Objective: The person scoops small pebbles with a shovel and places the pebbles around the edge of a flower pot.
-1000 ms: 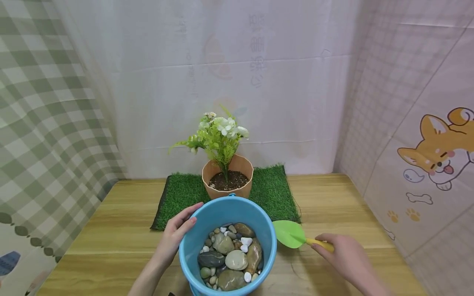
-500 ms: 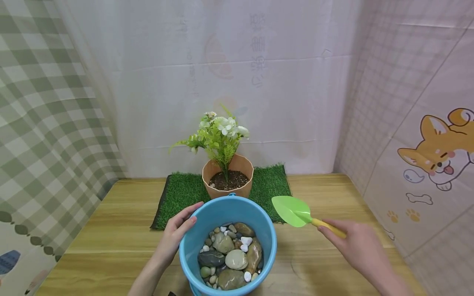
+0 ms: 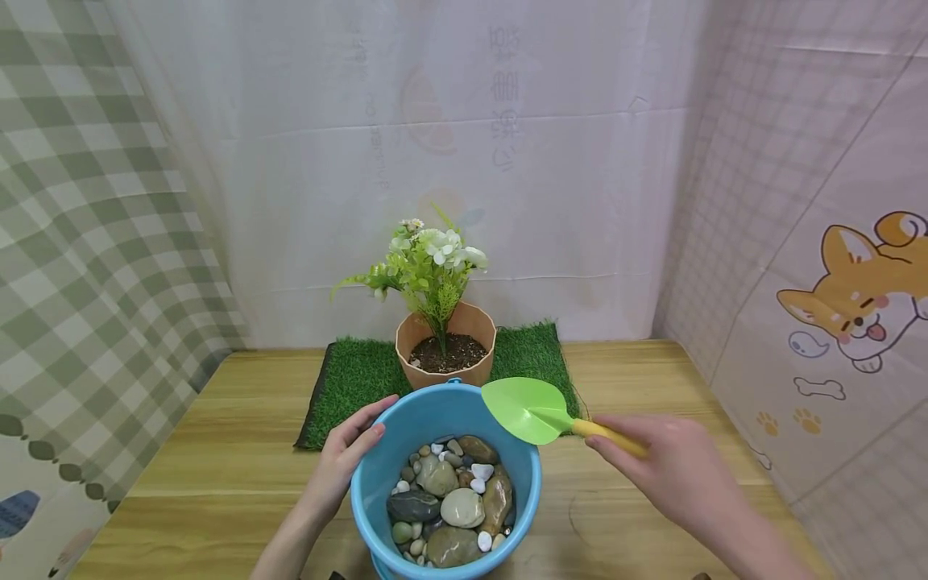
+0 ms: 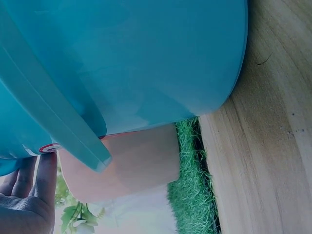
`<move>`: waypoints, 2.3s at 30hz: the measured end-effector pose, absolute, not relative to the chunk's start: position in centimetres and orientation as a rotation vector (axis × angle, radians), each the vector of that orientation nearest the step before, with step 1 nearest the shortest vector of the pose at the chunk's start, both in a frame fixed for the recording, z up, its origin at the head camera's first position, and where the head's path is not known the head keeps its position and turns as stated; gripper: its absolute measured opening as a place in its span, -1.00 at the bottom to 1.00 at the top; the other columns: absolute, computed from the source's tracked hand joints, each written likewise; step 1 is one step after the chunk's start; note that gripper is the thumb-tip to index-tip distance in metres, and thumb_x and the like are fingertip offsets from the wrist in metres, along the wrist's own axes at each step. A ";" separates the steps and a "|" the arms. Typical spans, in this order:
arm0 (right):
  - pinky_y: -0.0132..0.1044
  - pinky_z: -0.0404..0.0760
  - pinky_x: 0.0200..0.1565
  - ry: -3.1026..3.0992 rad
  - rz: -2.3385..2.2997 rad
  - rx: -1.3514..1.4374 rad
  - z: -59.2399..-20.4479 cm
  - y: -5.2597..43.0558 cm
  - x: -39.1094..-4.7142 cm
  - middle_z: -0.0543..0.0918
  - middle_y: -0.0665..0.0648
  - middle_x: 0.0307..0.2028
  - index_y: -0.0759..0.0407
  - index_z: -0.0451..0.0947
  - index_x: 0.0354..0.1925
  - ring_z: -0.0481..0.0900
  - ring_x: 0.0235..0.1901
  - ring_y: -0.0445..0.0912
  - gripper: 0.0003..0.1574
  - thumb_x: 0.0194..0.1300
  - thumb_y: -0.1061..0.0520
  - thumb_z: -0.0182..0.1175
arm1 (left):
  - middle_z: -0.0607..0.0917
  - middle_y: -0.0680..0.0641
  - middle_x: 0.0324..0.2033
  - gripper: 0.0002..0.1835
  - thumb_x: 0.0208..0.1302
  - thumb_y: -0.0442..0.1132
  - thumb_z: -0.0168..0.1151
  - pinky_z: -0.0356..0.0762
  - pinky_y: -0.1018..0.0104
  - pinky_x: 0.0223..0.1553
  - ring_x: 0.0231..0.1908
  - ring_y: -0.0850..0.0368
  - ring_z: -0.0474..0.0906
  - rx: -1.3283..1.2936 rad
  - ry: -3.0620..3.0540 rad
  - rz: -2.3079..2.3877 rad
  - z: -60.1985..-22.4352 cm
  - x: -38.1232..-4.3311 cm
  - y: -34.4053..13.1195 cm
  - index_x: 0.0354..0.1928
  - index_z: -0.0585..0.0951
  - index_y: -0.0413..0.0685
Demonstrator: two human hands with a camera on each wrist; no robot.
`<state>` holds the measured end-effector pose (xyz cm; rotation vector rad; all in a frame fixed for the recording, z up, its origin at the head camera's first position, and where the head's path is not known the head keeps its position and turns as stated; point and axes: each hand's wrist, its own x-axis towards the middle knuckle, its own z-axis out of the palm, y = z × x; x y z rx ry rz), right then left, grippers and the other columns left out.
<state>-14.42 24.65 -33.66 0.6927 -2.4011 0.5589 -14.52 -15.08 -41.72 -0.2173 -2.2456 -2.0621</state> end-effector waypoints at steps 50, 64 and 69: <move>-0.41 0.13 -0.64 -2.546 -0.366 1.300 -29.0 15.8 -15.0 0.36 -0.16 -0.72 -0.15 0.28 -0.76 0.13 -0.67 -0.29 -0.37 0.15 0.03 0.53 | 0.63 -0.32 0.33 -0.52 0.61 -0.22 0.07 0.73 0.29 0.13 0.16 0.30 0.69 -0.220 -2.254 -2.062 -41.8 -14.5 -15.2 0.47 0.47 -0.17; -0.39 0.15 -0.65 -2.484 -0.402 1.374 -29.5 15.7 -15.4 0.34 -0.17 -0.74 -0.17 0.27 -0.78 0.13 -0.67 -0.30 -0.37 0.00 0.14 0.56 | 0.62 -0.29 0.35 -0.53 0.61 -0.22 0.08 0.73 0.27 0.15 0.29 -0.13 0.64 -0.202 -2.247 -2.079 -41.9 -14.5 -14.9 0.46 0.49 -0.15; -0.36 0.13 -0.67 -2.369 -0.527 1.389 -29.4 15.0 -14.7 0.29 -0.17 -0.78 -0.17 0.20 -0.79 0.09 -0.67 -0.29 -0.30 -0.10 0.36 0.48 | 0.65 -0.30 0.31 -0.53 0.60 -0.22 0.07 0.75 0.25 0.12 0.23 -0.08 0.68 -0.199 -2.243 -2.066 -41.8 -14.5 -15.1 0.46 0.49 -0.15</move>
